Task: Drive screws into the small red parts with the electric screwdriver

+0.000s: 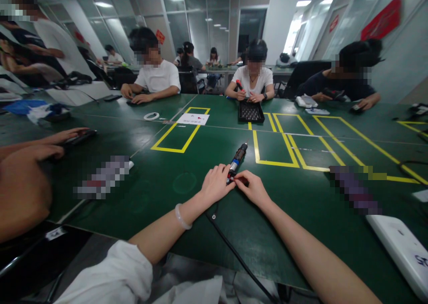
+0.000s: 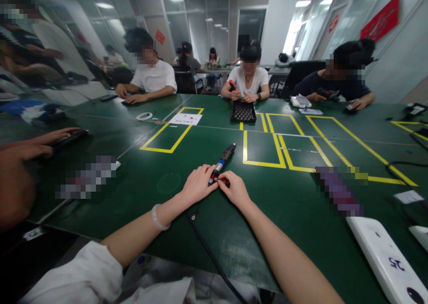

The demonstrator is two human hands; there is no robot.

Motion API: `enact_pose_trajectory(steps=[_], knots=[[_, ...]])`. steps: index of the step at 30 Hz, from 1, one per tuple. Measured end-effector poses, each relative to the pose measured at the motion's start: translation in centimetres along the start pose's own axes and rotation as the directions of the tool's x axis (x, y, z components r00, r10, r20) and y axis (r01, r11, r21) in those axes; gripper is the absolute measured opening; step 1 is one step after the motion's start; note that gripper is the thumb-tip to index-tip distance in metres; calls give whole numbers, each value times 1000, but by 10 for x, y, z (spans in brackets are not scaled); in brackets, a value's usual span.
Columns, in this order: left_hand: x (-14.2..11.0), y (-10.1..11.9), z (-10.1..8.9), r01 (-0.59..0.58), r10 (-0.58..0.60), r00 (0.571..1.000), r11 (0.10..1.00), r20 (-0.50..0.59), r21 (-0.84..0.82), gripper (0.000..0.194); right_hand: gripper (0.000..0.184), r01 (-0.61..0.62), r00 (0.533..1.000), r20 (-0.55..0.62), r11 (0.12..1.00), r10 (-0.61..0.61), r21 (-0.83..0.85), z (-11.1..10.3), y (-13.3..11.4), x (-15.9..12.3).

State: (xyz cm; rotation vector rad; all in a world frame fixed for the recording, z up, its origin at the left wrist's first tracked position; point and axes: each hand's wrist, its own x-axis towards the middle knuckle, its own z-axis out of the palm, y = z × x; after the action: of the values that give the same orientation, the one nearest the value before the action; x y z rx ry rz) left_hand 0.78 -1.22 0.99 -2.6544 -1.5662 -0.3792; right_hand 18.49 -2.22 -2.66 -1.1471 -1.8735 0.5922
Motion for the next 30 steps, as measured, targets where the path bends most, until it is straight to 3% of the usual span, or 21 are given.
enact_pose_trajectory(steps=[9, 15, 23, 30], knots=[[6, -11, -1, 14, -14, 999, 1000, 33, 22, 60, 14, -39, 999, 25, 995, 37, 93, 1, 0, 0], [10, -36, -5, 73, -76, 997, 993, 26, 89, 59, 14, -71, 997, 39, 992, 67, 108, -4, 1, 1], [14, -116, -10, 298, -305, 948, 951, 86, 85, 63, 13, -78, 996, 54, 992, 73, 101, -5, 0, -1], [8, -194, -19, 485, -493, 858, 870, 142, 91, 68, 12, -75, 995, 73, 995, 70, 65, -5, 0, -1]])
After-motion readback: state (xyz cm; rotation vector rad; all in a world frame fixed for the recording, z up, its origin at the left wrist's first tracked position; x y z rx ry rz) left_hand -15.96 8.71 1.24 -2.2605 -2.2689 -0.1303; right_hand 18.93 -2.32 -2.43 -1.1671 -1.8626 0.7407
